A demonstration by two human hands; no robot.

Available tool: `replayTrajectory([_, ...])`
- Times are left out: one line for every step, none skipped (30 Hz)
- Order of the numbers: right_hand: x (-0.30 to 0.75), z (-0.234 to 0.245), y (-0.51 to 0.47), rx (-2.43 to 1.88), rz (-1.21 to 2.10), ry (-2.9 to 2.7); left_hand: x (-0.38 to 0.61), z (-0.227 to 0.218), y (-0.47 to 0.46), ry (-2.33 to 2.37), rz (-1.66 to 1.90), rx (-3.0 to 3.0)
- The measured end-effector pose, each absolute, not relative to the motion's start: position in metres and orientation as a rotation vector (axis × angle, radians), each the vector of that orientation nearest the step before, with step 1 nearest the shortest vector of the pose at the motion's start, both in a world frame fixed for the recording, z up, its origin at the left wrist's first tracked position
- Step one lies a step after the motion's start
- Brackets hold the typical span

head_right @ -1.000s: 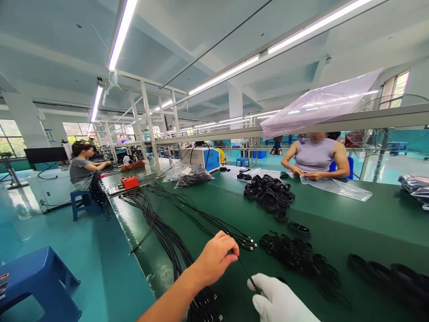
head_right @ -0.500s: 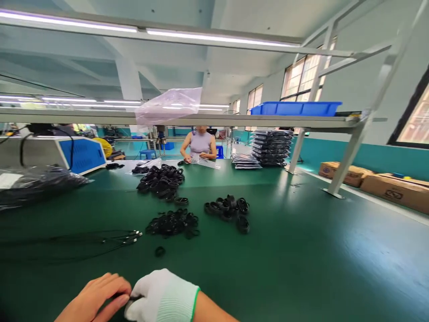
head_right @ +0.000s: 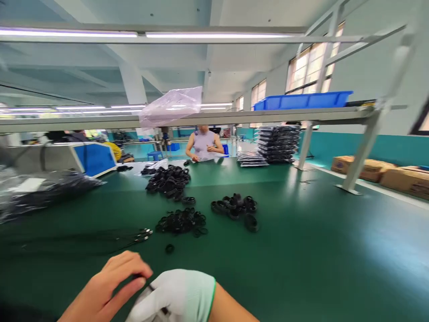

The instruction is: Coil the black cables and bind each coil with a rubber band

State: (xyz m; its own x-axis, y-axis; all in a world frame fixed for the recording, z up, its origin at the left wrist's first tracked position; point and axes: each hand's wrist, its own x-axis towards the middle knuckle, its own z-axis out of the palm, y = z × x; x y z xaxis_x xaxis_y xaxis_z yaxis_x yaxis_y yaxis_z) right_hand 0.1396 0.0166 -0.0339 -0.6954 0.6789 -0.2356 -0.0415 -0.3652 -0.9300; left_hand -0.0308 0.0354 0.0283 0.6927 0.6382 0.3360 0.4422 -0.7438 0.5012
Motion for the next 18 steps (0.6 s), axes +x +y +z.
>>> replayTrajectory([0.14, -0.038, 0.013, -0.748, 2.18, -1.322, -0.027, 0.036, 0.033, 0.864, 0.649, 2.502])
replayTrajectory([0.14, -0.041, 0.009, -0.673, 2.239, -1.272, -0.023, 0.042, 0.032, 0.873, 0.578, 2.475])
replayTrajectory([0.141, -0.044, 0.004, -0.604, 2.281, -1.202, -0.02, 0.047, 0.032, 0.882, 0.528, 2.438])
replayTrajectory([0.141, -0.047, 0.001, -0.53, 2.319, -1.095, -0.017, 0.051, 0.032, 0.88, 0.5, 2.403])
replayTrajectory([0.141, -0.049, -0.003, -0.464, 2.361, -0.999, -0.015, 0.053, 0.033, 0.871, 0.486, 2.372])
replayTrajectory([0.141, -0.051, -0.006, -0.408, 2.391, -0.922, -0.014, 0.054, 0.034, 0.859, 0.486, 2.349])
replayTrajectory([0.141, -0.052, -0.009, -0.365, 2.412, -0.867, -0.013, 0.055, 0.034, 0.844, 0.491, 2.334])
replayTrajectory([0.139, -0.052, -0.011, -0.336, 2.424, -0.849, -0.012, 0.054, 0.034, 0.829, 0.497, 2.323])
replayTrajectory([0.138, -0.052, -0.013, -0.318, 2.426, -0.844, -0.011, 0.053, 0.034, 0.819, 0.507, 2.316])
replayTrajectory([0.137, -0.051, -0.014, -0.309, 2.418, -0.845, -0.009, 0.051, 0.035, 0.811, 0.519, 2.309])
replayTrajectory([0.136, -0.05, -0.015, -0.306, 2.405, -0.86, -0.008, 0.048, 0.036, 0.799, 0.534, 2.305])
replayTrajectory([0.137, -0.046, -0.016, -0.306, 2.393, -0.89, -0.006, 0.045, 0.037, 0.783, 0.549, 2.306])
replayTrajectory([0.14, -0.042, -0.017, -0.302, 2.369, -0.925, -0.005, 0.041, 0.04, 0.77, 0.561, 2.317])
replayTrajectory([0.144, -0.035, -0.017, -0.289, 2.318, -0.952, -0.004, 0.036, 0.043, 0.778, 0.572, 2.341])
replayTrajectory([0.15, -0.027, -0.017, -0.269, 2.244, -0.962, -0.004, 0.03, 0.047, 0.816, 0.58, 2.381])
replayTrajectory([0.158, -0.018, -0.017, -0.249, 2.156, -0.947, -0.006, 0.024, 0.051, 0.888, 0.587, 2.434])
replayTrajectory([0.167, -0.007, -0.016, -0.23, 2.068, -0.9, -0.008, 0.017, 0.054, 0.985, 0.592, 2.493])
replayTrajectory([0.176, 0.003, -0.016, -0.211, 1.999, -0.833, -0.011, 0.009, 0.055, 1.083, 0.592, 2.553])
